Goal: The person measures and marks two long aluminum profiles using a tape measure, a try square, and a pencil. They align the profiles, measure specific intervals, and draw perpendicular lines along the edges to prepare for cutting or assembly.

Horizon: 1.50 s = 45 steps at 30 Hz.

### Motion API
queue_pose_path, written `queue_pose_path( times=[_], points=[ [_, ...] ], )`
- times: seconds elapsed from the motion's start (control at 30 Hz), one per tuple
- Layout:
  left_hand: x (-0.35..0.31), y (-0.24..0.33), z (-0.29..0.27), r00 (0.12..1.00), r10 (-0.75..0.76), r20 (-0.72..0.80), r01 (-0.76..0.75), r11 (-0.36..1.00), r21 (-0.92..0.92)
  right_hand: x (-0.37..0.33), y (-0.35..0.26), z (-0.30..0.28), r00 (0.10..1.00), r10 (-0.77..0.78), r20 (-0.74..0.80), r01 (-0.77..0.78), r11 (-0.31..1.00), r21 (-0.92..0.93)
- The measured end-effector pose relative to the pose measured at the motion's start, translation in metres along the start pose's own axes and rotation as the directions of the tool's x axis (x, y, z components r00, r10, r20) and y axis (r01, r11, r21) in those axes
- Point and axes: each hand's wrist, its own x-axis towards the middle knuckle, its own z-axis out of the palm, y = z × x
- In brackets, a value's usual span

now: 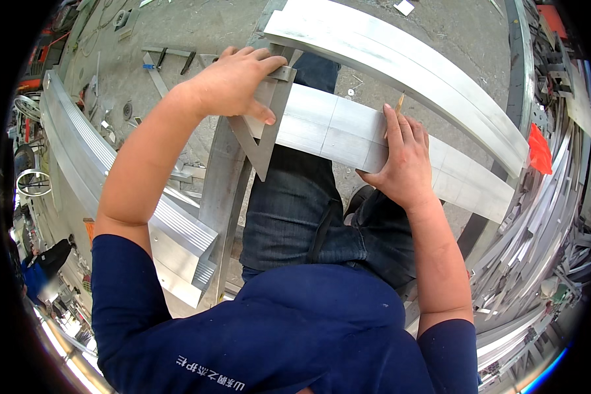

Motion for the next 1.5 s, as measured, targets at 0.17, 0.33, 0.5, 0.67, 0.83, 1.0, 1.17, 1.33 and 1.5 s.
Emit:
queue_pose_path(
  times=[0.17, 0.33, 0.5, 0.67, 0.83, 1.0, 1.17, 1.33, 1.5],
  points=[
    [0.001, 0.015, -0.012, 0.99, -0.091, 0.105, 0.083, 0.994, 0.073, 0.0, 0.0, -0.003, 0.999, 0.001, 0.035, -0.001, 1.0, 0.008],
    [0.006, 0.025, -0.017, 0.976, -0.145, 0.165, 0.118, 0.98, 0.161, 0.006, -0.015, -0.013, 0.991, -0.016, -0.13, 0.048, 0.968, 0.244],
    [0.005, 0.025, -0.017, 0.982, -0.134, 0.133, 0.114, 0.982, 0.151, 0.042, -0.064, -0.001, 0.956, 0.093, -0.279, 0.119, 0.746, 0.655],
    [0.003, 0.025, -0.016, 0.987, -0.124, 0.104, 0.108, 0.982, 0.153, 0.062, -0.09, 0.017, 0.983, 0.111, -0.148, 0.029, 0.697, 0.717],
    [0.004, 0.027, -0.02, 0.985, -0.122, 0.123, 0.102, 0.982, 0.16, 0.064, -0.092, 0.028, 0.97, 0.085, -0.228, 0.075, 0.787, 0.612],
    [0.004, 0.024, -0.016, 0.992, -0.101, 0.08, 0.087, 0.983, 0.16, 0.068, -0.096, 0.03, 0.967, 0.043, -0.253, 0.098, 0.848, 0.521],
    [0.005, 0.024, -0.017, 0.99, -0.107, 0.088, 0.092, 0.983, 0.157, 0.067, -0.099, 0.034, 0.947, -0.044, -0.319, 0.18, 0.893, 0.413],
    [0.003, 0.026, -0.017, 0.984, -0.137, 0.11, 0.119, 0.981, 0.155, 0.024, -0.109, 0.026, 0.923, -0.342, -0.174, 0.378, 0.89, 0.256],
    [0.005, 0.03, -0.018, 0.988, -0.118, 0.1, 0.102, 0.982, 0.157, -0.048, -0.109, 0.004, 0.76, -0.649, 0.025, 0.54, 0.654, 0.53]
  ],
)
